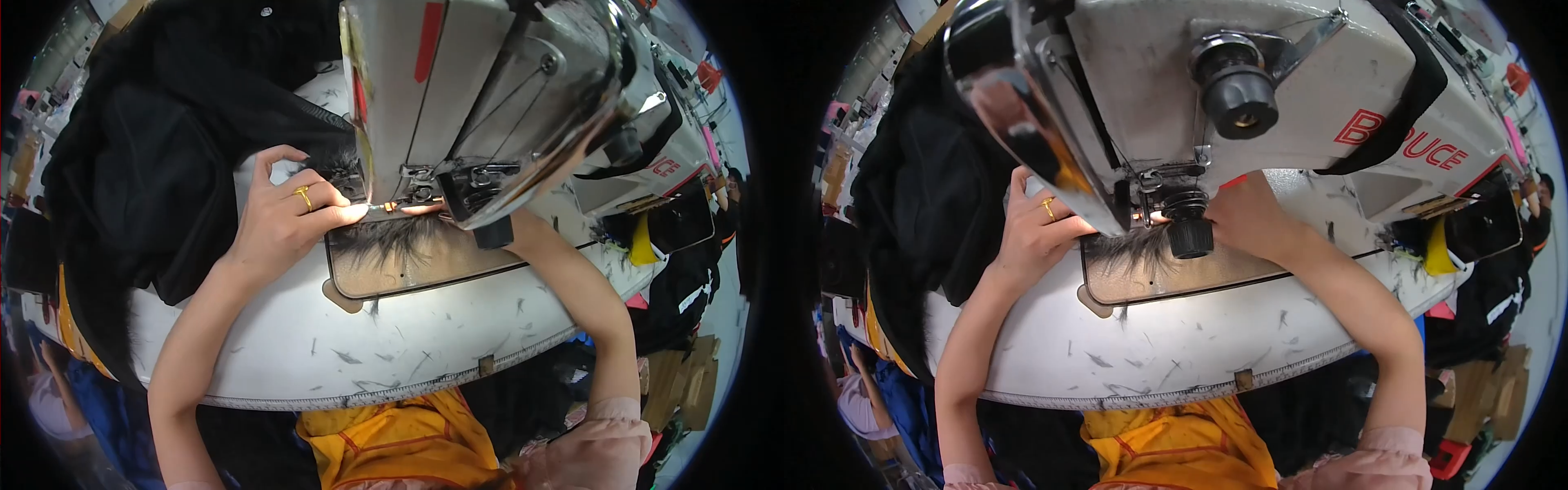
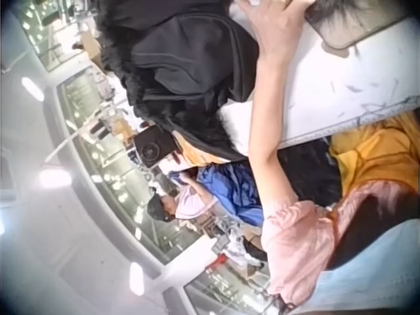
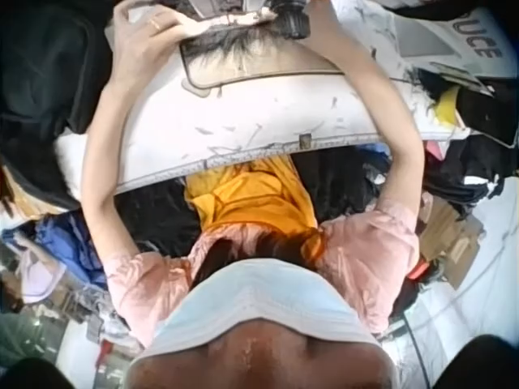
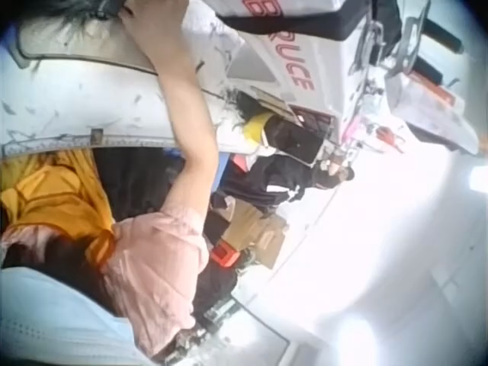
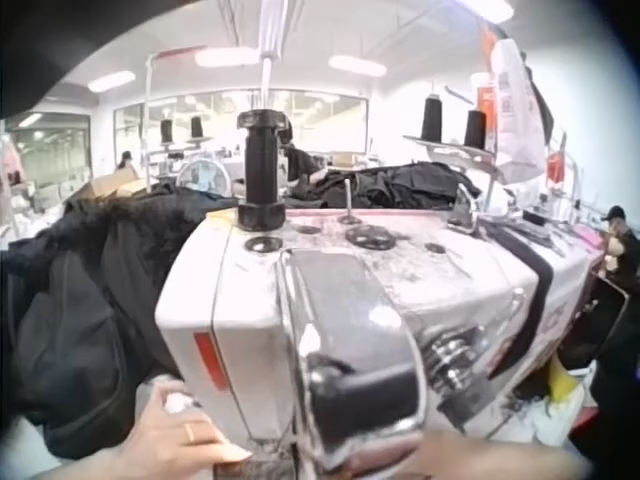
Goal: Sewing black fur trim onto a black fabric garment using an industrial sewing machine.
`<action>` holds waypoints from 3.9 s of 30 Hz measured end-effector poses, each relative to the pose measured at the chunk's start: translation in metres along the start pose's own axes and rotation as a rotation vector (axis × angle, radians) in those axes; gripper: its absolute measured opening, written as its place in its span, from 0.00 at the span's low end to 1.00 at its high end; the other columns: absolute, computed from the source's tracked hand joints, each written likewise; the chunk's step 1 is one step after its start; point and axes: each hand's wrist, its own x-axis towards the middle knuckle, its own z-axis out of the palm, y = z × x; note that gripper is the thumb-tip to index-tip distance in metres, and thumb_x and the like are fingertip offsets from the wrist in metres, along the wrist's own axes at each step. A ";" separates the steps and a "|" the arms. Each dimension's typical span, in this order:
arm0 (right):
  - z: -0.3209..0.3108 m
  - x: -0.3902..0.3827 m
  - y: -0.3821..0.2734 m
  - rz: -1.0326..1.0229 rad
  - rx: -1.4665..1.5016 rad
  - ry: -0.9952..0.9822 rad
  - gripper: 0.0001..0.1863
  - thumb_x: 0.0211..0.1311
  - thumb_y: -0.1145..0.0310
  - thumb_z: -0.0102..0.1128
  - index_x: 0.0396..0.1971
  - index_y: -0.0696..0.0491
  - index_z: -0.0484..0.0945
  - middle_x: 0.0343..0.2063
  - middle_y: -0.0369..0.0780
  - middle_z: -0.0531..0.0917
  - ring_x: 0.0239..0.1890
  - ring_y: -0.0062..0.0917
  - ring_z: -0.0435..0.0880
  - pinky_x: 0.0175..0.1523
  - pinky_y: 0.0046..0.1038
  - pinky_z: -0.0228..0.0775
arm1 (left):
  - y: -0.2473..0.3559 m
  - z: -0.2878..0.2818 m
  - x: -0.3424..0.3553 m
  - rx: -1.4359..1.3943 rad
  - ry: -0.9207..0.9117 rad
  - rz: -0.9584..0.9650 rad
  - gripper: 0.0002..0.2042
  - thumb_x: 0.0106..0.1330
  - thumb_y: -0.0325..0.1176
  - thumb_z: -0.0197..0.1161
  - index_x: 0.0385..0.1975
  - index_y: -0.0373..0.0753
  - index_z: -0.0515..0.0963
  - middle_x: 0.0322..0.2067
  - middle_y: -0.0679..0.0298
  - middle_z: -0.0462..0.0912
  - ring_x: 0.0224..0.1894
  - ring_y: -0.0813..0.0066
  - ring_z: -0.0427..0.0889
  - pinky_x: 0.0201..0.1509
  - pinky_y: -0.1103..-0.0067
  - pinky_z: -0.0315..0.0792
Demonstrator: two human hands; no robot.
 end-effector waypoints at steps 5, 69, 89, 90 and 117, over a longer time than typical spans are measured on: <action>-0.012 0.009 -0.012 -0.042 -0.128 0.104 0.11 0.33 0.60 0.62 0.06 0.49 0.73 0.11 0.35 0.75 0.16 0.29 0.76 0.24 0.32 0.65 | -0.001 0.004 -0.001 0.201 0.000 0.188 0.11 0.48 0.29 0.65 0.34 0.48 0.82 0.26 0.78 0.70 0.33 0.85 0.73 0.57 0.65 0.65; -0.011 0.008 -0.002 -0.142 -0.177 0.112 0.08 0.31 0.59 0.60 0.07 0.44 0.72 0.09 0.32 0.70 0.15 0.26 0.74 0.23 0.31 0.64 | -0.001 0.002 -0.004 0.167 -0.078 0.135 0.16 0.52 0.28 0.62 0.42 0.50 0.80 0.29 0.76 0.69 0.34 0.82 0.74 0.54 0.71 0.66; -0.031 0.021 -0.018 -0.128 -0.591 -0.205 0.03 0.43 0.67 0.59 0.17 0.50 0.76 0.19 0.40 0.78 0.25 0.32 0.80 0.32 0.34 0.70 | 0.002 -0.002 0.006 0.166 -0.109 0.034 0.13 0.54 0.31 0.64 0.41 0.48 0.80 0.31 0.74 0.73 0.40 0.81 0.77 0.67 0.59 0.57; -0.033 0.025 -0.023 -0.142 -0.526 -0.125 0.06 0.40 0.68 0.60 0.13 0.52 0.76 0.16 0.41 0.78 0.24 0.32 0.80 0.30 0.35 0.70 | 0.008 -0.004 0.009 0.141 -0.118 -0.015 0.13 0.54 0.33 0.65 0.40 0.47 0.79 0.32 0.74 0.75 0.42 0.81 0.77 0.68 0.58 0.55; -0.028 0.024 -0.027 -0.282 -0.363 0.029 0.07 0.30 0.67 0.60 0.08 0.51 0.71 0.13 0.34 0.71 0.18 0.25 0.76 0.21 0.28 0.68 | 0.000 0.005 -0.001 0.226 -0.100 0.135 0.16 0.49 0.28 0.62 0.41 0.49 0.81 0.28 0.75 0.68 0.35 0.81 0.73 0.58 0.69 0.64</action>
